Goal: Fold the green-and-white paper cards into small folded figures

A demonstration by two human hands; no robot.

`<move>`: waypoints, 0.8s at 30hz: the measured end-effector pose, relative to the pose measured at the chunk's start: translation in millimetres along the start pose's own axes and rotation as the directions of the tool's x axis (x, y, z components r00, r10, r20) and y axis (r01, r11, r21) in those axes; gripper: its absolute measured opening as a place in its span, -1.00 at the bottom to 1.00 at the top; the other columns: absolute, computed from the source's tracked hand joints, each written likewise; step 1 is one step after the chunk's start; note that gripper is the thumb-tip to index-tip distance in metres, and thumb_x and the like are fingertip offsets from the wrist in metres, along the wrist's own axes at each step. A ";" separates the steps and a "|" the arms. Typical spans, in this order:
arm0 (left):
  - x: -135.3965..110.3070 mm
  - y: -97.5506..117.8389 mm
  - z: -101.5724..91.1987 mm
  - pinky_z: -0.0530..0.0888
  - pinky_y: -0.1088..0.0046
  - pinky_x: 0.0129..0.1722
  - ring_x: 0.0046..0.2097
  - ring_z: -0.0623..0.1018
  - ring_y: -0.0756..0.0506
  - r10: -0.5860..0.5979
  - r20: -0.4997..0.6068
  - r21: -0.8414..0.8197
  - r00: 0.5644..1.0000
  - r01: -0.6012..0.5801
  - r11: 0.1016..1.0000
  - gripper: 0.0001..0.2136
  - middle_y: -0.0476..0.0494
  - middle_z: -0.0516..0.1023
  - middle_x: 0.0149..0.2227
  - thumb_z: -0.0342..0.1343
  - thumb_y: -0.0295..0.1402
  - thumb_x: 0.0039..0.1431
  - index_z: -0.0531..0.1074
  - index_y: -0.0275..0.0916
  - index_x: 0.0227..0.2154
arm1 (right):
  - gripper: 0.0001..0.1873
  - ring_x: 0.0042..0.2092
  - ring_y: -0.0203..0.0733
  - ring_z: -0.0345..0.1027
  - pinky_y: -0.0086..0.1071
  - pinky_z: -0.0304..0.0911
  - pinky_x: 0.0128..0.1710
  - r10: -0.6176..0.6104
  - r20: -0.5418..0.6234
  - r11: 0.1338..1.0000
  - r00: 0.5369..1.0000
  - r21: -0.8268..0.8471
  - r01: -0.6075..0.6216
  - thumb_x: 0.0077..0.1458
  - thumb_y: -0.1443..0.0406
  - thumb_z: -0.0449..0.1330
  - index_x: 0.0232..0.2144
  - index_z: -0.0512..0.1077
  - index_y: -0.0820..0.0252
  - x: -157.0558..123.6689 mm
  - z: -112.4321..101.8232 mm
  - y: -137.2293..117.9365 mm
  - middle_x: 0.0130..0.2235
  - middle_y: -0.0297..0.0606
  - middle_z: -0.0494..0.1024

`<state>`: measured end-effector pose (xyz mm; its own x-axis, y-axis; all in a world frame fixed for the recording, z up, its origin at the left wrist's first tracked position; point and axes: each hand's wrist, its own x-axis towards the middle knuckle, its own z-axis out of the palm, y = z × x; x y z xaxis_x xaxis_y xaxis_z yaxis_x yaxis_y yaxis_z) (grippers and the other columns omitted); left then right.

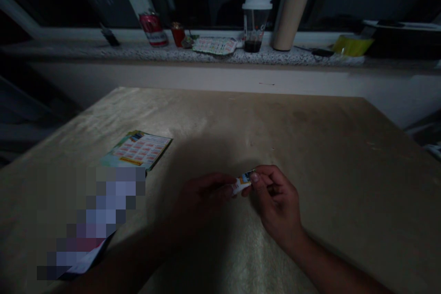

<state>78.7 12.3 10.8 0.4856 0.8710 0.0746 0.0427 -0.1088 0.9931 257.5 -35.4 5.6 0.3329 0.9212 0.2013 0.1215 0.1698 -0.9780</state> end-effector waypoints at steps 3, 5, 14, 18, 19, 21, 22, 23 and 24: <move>0.3 -1.3 3.2 0.53 0.43 -0.25 -0.26 0.65 -0.09 -0.142 -0.039 -0.146 0.989 0.135 0.980 -0.86 -0.10 0.70 -0.30 0.30 -0.29 0.16 0.62 -0.21 -0.26 | -0.83 -0.52 -0.31 0.46 -0.54 0.27 -0.60 0.031 0.033 0.999 0.999 0.037 -0.032 0.25 0.16 0.28 -0.31 0.49 0.12 0.1 0.4 -1.7 -0.47 -0.32 0.64; 0.4 -0.6 3.7 0.52 0.44 -0.27 -0.30 0.63 -0.07 -0.149 -0.070 -0.148 0.986 0.137 0.979 -0.89 -0.08 0.68 -0.35 0.30 -0.31 0.14 0.61 -0.21 -0.31 | -0.83 -0.48 -0.30 0.49 -0.54 0.33 -0.54 0.048 0.077 0.996 0.996 0.069 -0.053 0.23 0.15 0.29 -0.30 0.52 0.12 0.9 -0.6 -3.3 -0.47 -0.31 0.64; -1.5 3.4 5.5 0.44 0.46 -0.40 -0.40 0.53 -0.03 -0.104 -0.246 -0.018 0.964 0.103 0.995 -0.75 0.00 0.55 -0.47 0.35 -0.30 0.05 0.35 -0.21 -0.48 | -0.75 -0.51 -0.33 0.45 -0.55 0.32 -0.51 0.064 0.230 0.998 0.971 -0.024 -0.060 0.14 0.19 0.35 -0.52 0.60 0.20 5.0 -2.8 -11.2 -0.54 -0.27 0.61; -1.1 5.9 2.8 0.43 0.45 -0.42 -0.41 0.54 -0.04 -0.139 -0.231 -0.051 0.963 0.131 0.990 -0.62 0.01 0.55 -0.49 0.37 -0.28 0.02 0.18 -0.17 -0.53 | -0.70 -0.56 -0.36 0.39 -0.55 0.26 -0.58 0.058 0.251 0.998 0.966 -0.030 -0.052 0.17 0.19 0.33 -0.55 0.58 0.20 5.1 -2.6 -13.6 -0.57 -0.29 0.59; -0.6 7.2 2.0 0.43 0.45 -0.41 -0.41 0.54 -0.04 -0.147 -0.218 -0.077 0.965 0.133 0.988 -0.60 0.01 0.55 -0.49 0.36 -0.30 0.02 0.15 -0.17 -0.53 | -0.69 -0.57 -0.36 0.38 -0.55 0.24 -0.60 0.055 0.253 0.998 0.966 -0.032 -0.049 0.18 0.18 0.32 -0.56 0.58 0.20 4.7 -2.6 -13.9 -0.58 -0.29 0.58; 0.4 10.1 0.8 0.43 0.46 -0.42 -0.42 0.55 -0.03 -0.166 -0.190 -0.129 0.968 0.143 0.981 -0.58 0.02 0.56 -0.50 0.37 -0.32 0.00 0.12 -0.16 -0.53 | -0.68 -0.57 -0.36 0.36 -0.55 0.21 -0.62 0.047 0.249 0.999 0.967 -0.030 -0.040 0.18 0.18 0.32 -0.56 0.57 0.20 3.8 -2.6 -14.1 -0.58 -0.29 0.57; 0.9 11.3 0.4 0.42 0.47 -0.43 -0.43 0.54 -0.03 -0.177 -0.183 -0.145 0.967 0.151 0.978 -0.57 0.02 0.56 -0.50 0.37 -0.32 -0.01 0.11 -0.16 -0.54 | -0.69 -0.57 -0.35 0.36 -0.55 0.20 -0.62 0.043 0.246 0.999 0.968 -0.027 -0.037 0.18 0.19 0.32 -0.56 0.57 0.20 3.3 -2.5 -13.9 -0.58 -0.29 0.57; 1.3 12.2 0.3 0.42 0.47 -0.43 -0.43 0.54 -0.03 -0.186 -0.177 -0.152 0.966 0.160 0.975 -0.57 0.02 0.55 -0.51 0.38 -0.31 -0.02 0.12 -0.16 -0.54 | -0.69 -0.56 -0.35 0.36 -0.54 0.20 -0.62 0.038 0.241 0.999 0.970 -0.024 -0.033 0.18 0.19 0.32 -0.56 0.57 0.20 2.8 -2.5 -13.5 -0.58 -0.29 0.57; 1.7 12.6 0.3 0.43 0.46 -0.42 -0.42 0.55 -0.03 -0.195 -0.169 -0.158 0.966 0.169 0.973 -0.58 0.02 0.55 -0.50 0.38 -0.30 -0.02 0.14 -0.17 -0.54 | -0.70 -0.55 -0.35 0.37 -0.54 0.22 -0.61 0.034 0.236 0.999 0.971 -0.021 -0.029 0.18 0.20 0.32 -0.56 0.56 0.20 2.4 -2.4 -13.0 -0.57 -0.29 0.57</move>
<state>80.3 12.3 23.4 0.3128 0.9438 -0.1065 -0.0142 0.1168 0.9931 258.9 -36.3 18.9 0.1067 0.9830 0.1496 0.1318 0.1351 -0.9820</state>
